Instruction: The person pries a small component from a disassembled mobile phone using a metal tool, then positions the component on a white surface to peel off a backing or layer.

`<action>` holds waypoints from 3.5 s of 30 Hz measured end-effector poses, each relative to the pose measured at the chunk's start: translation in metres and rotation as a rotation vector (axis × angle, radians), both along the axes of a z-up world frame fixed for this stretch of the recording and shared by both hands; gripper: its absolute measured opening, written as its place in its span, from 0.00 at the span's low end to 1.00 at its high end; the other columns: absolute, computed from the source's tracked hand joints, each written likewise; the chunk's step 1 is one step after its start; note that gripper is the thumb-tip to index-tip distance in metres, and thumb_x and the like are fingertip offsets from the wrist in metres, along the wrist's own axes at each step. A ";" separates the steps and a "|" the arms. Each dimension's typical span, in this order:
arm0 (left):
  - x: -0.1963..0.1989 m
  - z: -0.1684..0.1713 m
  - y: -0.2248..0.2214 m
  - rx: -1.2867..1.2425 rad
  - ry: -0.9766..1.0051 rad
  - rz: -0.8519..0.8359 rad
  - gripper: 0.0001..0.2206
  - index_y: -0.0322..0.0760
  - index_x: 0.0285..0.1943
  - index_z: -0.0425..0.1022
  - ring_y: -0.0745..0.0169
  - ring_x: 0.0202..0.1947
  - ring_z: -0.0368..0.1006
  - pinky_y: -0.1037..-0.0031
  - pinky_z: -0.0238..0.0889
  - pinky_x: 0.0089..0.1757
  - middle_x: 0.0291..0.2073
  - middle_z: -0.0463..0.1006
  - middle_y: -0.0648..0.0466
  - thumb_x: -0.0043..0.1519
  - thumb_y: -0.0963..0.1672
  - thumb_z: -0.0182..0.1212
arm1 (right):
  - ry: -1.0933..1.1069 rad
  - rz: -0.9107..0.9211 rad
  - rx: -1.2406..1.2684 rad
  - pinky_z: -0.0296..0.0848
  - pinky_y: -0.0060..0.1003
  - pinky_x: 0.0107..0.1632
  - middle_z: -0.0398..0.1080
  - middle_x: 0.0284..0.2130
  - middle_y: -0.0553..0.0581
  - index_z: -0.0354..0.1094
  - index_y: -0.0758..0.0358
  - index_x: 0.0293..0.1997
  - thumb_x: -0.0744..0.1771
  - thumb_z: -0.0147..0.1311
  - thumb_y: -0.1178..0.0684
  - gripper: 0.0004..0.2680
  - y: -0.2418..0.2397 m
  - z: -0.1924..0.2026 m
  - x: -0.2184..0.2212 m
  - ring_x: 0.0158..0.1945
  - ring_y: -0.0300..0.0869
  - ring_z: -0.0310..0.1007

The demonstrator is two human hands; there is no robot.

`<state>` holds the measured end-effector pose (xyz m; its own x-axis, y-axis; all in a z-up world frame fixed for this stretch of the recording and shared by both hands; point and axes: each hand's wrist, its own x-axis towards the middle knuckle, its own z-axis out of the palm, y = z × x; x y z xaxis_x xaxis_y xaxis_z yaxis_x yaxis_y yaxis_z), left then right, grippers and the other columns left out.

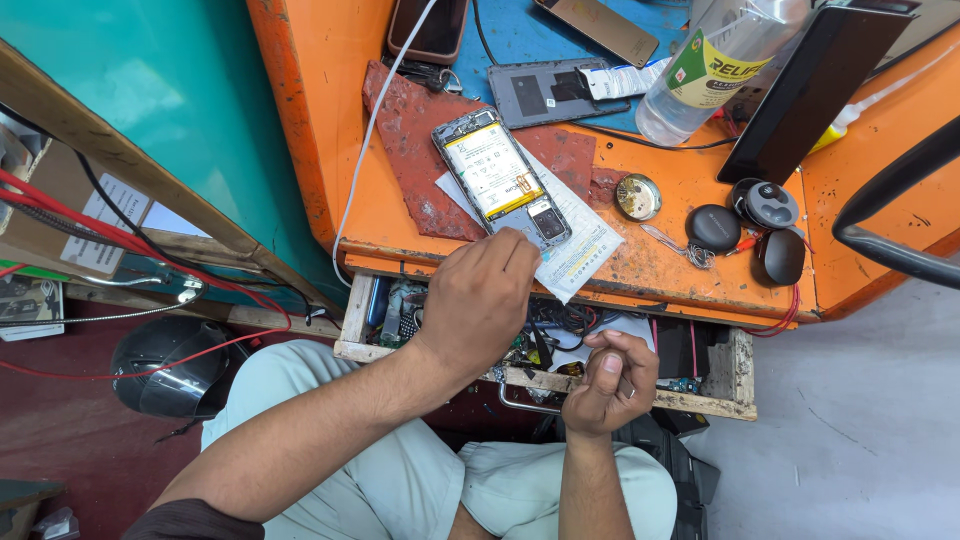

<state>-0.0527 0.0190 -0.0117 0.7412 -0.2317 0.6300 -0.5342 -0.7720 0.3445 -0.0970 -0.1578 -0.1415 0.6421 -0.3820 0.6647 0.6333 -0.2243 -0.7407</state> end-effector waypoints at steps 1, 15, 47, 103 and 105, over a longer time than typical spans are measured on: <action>0.000 0.000 -0.001 -0.015 -0.012 0.007 0.03 0.34 0.42 0.71 0.53 0.35 0.73 0.64 0.66 0.39 0.36 0.73 0.50 0.66 0.40 0.59 | 0.002 -0.004 -0.004 0.57 0.23 0.28 0.70 0.33 0.60 0.64 0.70 0.52 0.73 0.44 0.53 0.09 0.000 -0.001 0.000 0.22 0.28 0.54; 0.006 0.018 0.028 -0.193 0.141 -0.170 0.09 0.37 0.37 0.71 0.48 0.35 0.72 0.59 0.63 0.42 0.32 0.72 0.52 0.70 0.44 0.60 | -0.010 -0.021 0.016 0.58 0.21 0.29 0.70 0.36 0.60 0.65 0.70 0.52 0.73 0.47 0.55 0.08 0.002 0.000 0.000 0.23 0.29 0.56; 0.080 -0.016 0.094 -0.073 0.289 -0.152 0.56 0.44 0.78 0.46 0.28 0.76 0.37 0.42 0.36 0.68 0.74 0.44 0.29 0.45 0.62 0.76 | 0.157 0.282 -1.255 0.74 0.39 0.37 0.75 0.39 0.58 0.61 0.62 0.53 0.60 0.61 0.70 0.19 0.015 0.158 0.100 0.38 0.48 0.79; 0.072 -0.002 0.089 -0.123 0.303 -0.120 0.42 0.36 0.66 0.65 0.41 0.63 0.58 0.50 0.49 0.63 0.58 0.66 0.42 0.45 0.57 0.78 | 0.245 -0.043 0.091 0.79 0.48 0.65 0.74 0.53 0.71 0.57 0.74 0.62 0.74 0.50 0.61 0.10 0.049 0.083 0.002 0.59 0.53 0.78; 0.068 -0.001 0.085 -0.062 0.388 -0.108 0.42 0.37 0.65 0.65 0.43 0.63 0.58 0.51 0.48 0.63 0.57 0.66 0.43 0.47 0.59 0.77 | 0.245 -0.069 0.054 0.78 0.48 0.62 0.74 0.52 0.72 0.59 0.75 0.61 0.74 0.50 0.60 0.09 0.051 0.081 0.001 0.58 0.53 0.78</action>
